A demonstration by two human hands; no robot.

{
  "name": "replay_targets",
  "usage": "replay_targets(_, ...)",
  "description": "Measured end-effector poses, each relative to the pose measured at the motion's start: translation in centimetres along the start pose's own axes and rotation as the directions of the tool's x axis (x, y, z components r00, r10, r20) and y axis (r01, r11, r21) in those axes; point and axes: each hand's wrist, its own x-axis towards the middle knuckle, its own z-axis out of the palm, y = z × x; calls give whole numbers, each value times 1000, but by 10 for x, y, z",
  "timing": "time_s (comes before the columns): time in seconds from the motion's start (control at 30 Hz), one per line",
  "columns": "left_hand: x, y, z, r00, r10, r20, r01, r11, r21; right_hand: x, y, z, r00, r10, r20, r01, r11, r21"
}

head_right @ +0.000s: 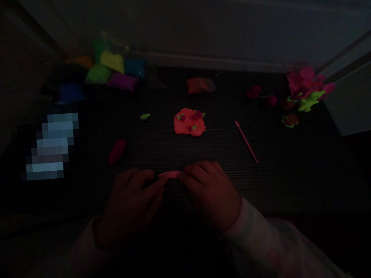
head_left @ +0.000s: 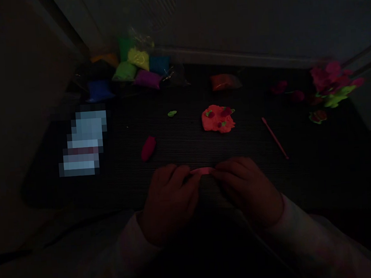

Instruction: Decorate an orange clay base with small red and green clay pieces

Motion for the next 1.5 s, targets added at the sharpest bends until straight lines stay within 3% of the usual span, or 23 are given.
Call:
replay_targets(0.17,-5,-4,0,999,-10,-41,5,995,-104,-2,3,3,999,-13,-50,14,1000,23)
replay_targets(0.33,-5,-9,-5,970,-217,-110,184,950,-252,-5,7,9,994,-11,-111,23,994,107)
replay_targets(0.5,-4,-8,-4,957,-269,-109,229,931,-285,-3,7,7,993,45,-113,-27,988,155)
replay_targets(0.63,-4,-7,-1,945,-277,-172,218,929,-298,1,0,-2,981,154,-122,-112,949,295)
replay_targets(0.8,4,-6,-7,953,-216,-210,143,938,-316,3,-12,-11,972,222,-83,-171,899,404)
replay_targets(1.2,8,-11,-9,968,17,-252,-56,987,-150,0,-16,-9,974,208,-94,-166,927,338)
replay_targets(1.5,12,-19,2,966,109,-235,-139,984,-115,-6,6,2,941,277,-194,-242,952,187)
